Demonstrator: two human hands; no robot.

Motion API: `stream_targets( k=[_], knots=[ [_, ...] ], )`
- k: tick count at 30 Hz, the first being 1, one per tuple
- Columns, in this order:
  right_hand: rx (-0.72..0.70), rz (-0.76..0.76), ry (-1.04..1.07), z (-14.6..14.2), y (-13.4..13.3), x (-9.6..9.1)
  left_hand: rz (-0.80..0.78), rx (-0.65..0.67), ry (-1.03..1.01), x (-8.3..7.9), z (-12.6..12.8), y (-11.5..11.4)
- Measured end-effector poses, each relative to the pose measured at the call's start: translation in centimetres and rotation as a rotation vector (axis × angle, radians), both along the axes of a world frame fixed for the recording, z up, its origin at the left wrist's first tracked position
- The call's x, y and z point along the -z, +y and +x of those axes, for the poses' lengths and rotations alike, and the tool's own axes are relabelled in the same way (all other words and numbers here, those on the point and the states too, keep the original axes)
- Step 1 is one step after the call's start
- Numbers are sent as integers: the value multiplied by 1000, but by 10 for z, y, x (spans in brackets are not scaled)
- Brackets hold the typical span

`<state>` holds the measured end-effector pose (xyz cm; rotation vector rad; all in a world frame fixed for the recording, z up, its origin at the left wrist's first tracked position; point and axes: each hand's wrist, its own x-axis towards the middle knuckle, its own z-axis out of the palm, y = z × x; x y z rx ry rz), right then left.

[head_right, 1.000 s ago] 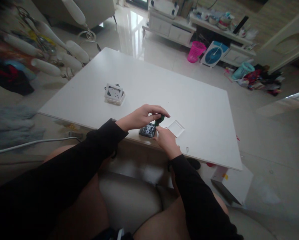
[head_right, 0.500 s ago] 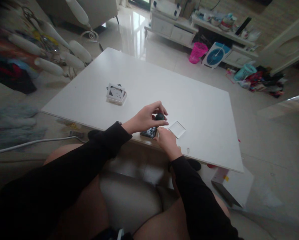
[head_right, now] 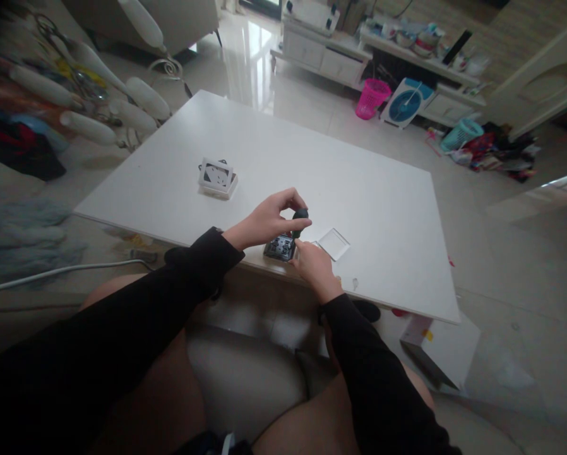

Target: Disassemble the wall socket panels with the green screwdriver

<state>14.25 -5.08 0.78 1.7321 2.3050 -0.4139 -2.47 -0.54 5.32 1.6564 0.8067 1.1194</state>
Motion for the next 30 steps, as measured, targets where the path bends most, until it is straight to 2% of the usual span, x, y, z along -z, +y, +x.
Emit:
stream_targets(
  k=[4,9,11,15,20,22,26,28,30],
  knots=[
    [-1,7,13,-1,0,-1,-93,-38,-51,2,2,-3],
    [9,-14,7,-2,1,-2,-257,139,-130,-5,3,-7],
    [10,-15,6,-2,1,-2,-226,128,-111,-4,4,-5],
    [17,-24,0,-1,2,-1,-50,-13,-44,4,5,-1],
    [7,-10,15,-1,0,-2,-169,-62,-80,5,6,-4],
    [11,-12,16,-1,0,-3,-209,-34,-101,2,5,-5],
    [10,-16,5,-1,1,-2,-306,130,-149,-6,3,-6],
    [16,-14,3,-1,1,-2,-287,152,-130,-7,2,-6],
    [22,-7,7,-1,1,-1,-191,138,-82,-7,2,-5]
  ],
)
